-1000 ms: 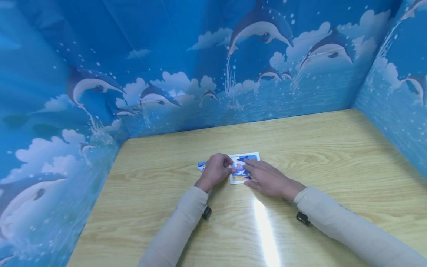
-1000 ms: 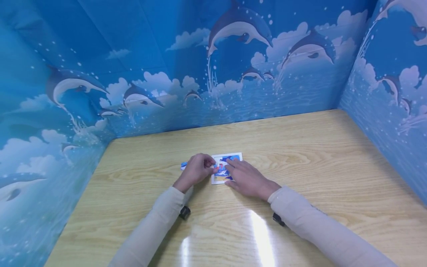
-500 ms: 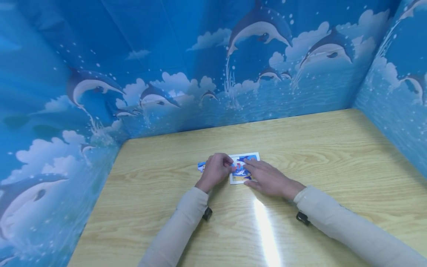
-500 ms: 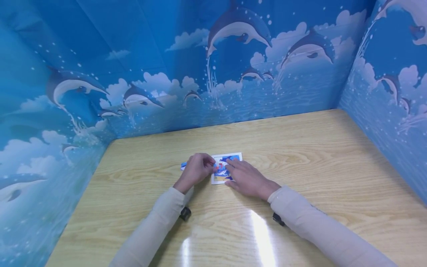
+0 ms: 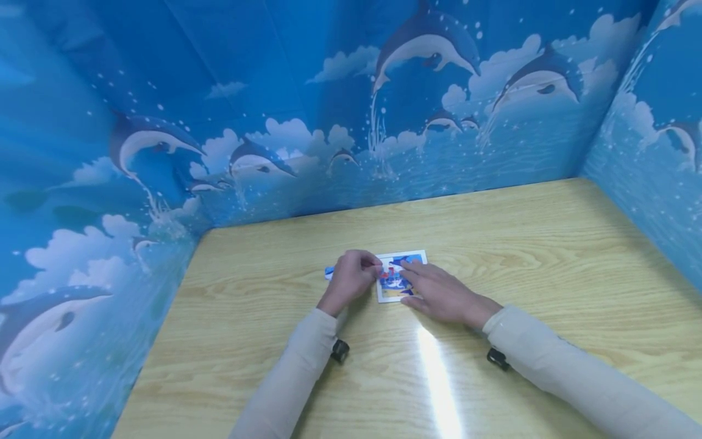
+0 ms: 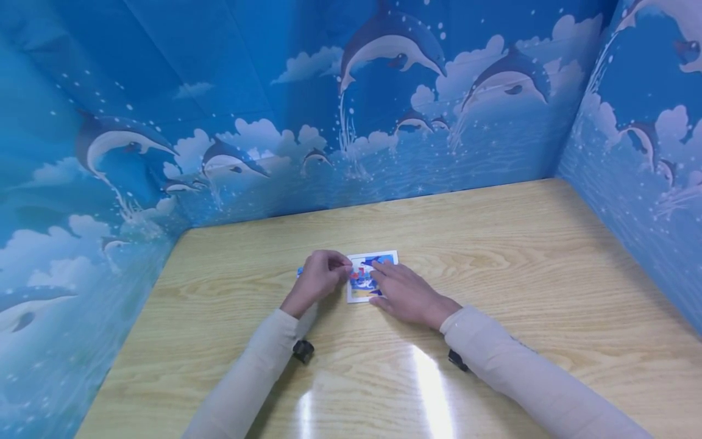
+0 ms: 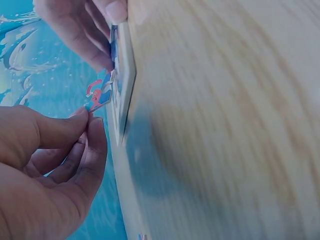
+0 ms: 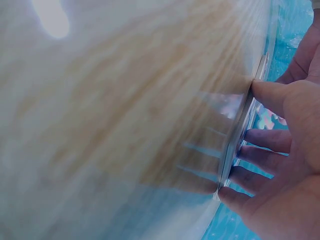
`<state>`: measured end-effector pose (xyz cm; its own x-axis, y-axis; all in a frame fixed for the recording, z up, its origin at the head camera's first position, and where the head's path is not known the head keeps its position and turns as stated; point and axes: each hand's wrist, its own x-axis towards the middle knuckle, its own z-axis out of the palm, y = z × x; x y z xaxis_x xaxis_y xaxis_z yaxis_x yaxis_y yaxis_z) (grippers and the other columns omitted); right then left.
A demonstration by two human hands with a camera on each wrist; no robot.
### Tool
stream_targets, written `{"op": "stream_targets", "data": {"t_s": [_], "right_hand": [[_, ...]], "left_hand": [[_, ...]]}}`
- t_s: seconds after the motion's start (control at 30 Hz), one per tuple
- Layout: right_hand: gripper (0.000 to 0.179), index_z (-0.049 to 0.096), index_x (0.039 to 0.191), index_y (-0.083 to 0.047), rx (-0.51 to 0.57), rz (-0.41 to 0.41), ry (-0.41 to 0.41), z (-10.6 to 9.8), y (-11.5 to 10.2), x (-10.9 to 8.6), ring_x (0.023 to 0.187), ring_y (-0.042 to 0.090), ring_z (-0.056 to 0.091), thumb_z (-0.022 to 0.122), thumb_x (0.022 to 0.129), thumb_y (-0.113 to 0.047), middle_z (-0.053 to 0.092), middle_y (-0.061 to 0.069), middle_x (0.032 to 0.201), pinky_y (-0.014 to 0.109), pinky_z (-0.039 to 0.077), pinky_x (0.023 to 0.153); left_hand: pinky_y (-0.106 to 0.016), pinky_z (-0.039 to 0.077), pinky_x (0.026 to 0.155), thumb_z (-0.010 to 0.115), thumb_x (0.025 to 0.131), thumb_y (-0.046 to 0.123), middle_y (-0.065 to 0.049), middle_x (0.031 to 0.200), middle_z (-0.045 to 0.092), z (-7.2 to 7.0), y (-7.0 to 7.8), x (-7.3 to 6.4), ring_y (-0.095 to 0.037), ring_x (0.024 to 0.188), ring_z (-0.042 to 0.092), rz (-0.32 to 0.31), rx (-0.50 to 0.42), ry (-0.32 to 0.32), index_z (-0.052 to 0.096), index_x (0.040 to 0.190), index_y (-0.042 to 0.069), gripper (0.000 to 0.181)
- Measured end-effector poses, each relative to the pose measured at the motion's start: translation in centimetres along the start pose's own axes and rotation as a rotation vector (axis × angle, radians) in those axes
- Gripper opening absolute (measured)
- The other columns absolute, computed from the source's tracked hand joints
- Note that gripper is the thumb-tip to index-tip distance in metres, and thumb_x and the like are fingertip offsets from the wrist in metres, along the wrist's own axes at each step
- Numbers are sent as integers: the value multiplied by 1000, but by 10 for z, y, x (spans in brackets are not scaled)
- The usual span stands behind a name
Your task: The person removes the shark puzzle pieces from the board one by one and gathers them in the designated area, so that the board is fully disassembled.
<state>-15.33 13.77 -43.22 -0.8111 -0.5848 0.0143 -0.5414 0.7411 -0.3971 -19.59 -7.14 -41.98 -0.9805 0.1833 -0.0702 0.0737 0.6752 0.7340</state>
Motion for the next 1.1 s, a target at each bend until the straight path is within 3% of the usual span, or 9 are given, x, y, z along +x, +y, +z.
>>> {"op": "stream_targets", "data": {"t_s": [0.33,1.1], "right_hand": [[63,46,144,9,2,2,-3,-1,-1,0,143,46,34,67,99,-29,36,28,155,58,26,117],[61,47,143,9,-14,1,-10,0,-2,0,144,43,34,66,99,-29,37,27,155,56,26,118]], "left_hand": [[-30,57,74,73,91,5,-1,87,70,-12,-4,-6,-15,80,66,-47,-59,3,74,97,8,6],[-30,55,69,72,92,5,-6,84,70,-49,-42,-24,-17,76,66,-70,-53,80,73,94,2,3]]}}
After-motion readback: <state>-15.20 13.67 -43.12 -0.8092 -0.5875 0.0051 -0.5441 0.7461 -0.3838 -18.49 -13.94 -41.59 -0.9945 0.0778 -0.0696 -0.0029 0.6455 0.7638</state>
